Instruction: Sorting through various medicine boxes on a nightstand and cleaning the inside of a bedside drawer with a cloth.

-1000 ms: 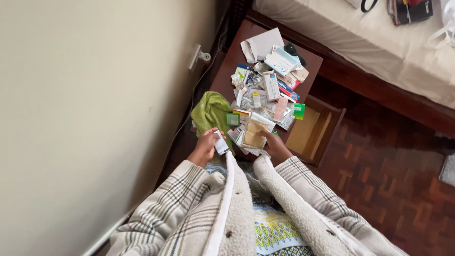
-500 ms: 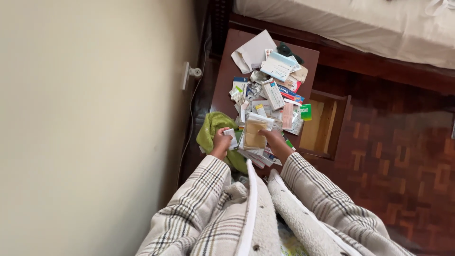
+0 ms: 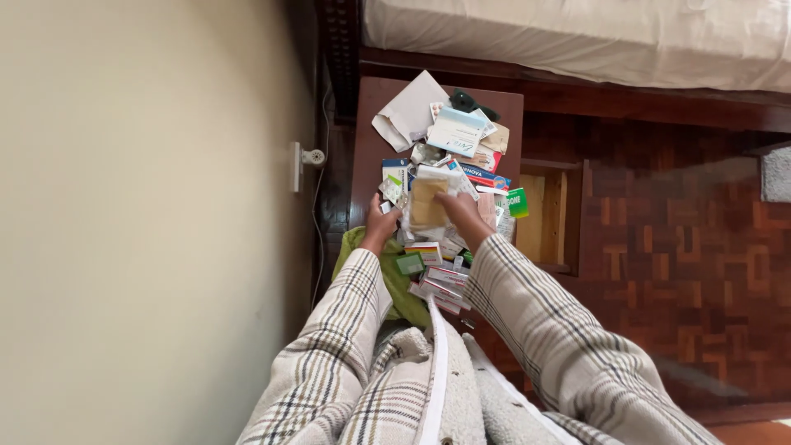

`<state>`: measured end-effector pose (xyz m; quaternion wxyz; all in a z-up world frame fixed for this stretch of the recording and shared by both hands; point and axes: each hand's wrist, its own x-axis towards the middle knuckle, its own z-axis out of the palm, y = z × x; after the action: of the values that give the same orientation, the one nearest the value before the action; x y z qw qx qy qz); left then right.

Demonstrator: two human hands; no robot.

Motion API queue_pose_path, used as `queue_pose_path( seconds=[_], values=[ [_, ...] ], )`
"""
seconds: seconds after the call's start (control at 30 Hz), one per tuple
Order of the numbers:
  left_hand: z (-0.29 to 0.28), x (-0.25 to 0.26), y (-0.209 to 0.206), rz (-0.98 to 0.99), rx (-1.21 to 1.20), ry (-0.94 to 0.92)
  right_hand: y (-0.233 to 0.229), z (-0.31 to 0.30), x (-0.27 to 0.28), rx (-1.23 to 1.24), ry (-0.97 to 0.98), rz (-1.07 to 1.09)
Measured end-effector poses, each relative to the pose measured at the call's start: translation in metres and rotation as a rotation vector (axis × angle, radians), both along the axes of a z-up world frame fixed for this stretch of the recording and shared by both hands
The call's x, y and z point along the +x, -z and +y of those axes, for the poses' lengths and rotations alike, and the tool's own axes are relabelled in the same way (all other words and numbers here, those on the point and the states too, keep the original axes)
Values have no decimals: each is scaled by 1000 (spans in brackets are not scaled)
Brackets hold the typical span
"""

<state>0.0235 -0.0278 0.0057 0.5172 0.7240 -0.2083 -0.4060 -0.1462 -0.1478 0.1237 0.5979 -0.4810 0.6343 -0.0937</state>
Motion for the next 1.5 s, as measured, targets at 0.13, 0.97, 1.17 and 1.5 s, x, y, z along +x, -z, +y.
queue_pose_path(
  seconds=[0.13, 0.97, 1.17, 1.5],
  values=[
    [-5, 1, -41, 270, 2, 17, 6, -15, 14, -11, 13, -43],
    [-2, 10, 9, 194, -85, -138, -19, 51, -54, -83, 144, -374],
    [-3, 18, 19, 132, -152, -207, -10, 71, -75, -4, 210, -360],
    [-18, 42, 12, 95, -129, -282, -20, 83, -75, 47, 202, -305]
  ],
)
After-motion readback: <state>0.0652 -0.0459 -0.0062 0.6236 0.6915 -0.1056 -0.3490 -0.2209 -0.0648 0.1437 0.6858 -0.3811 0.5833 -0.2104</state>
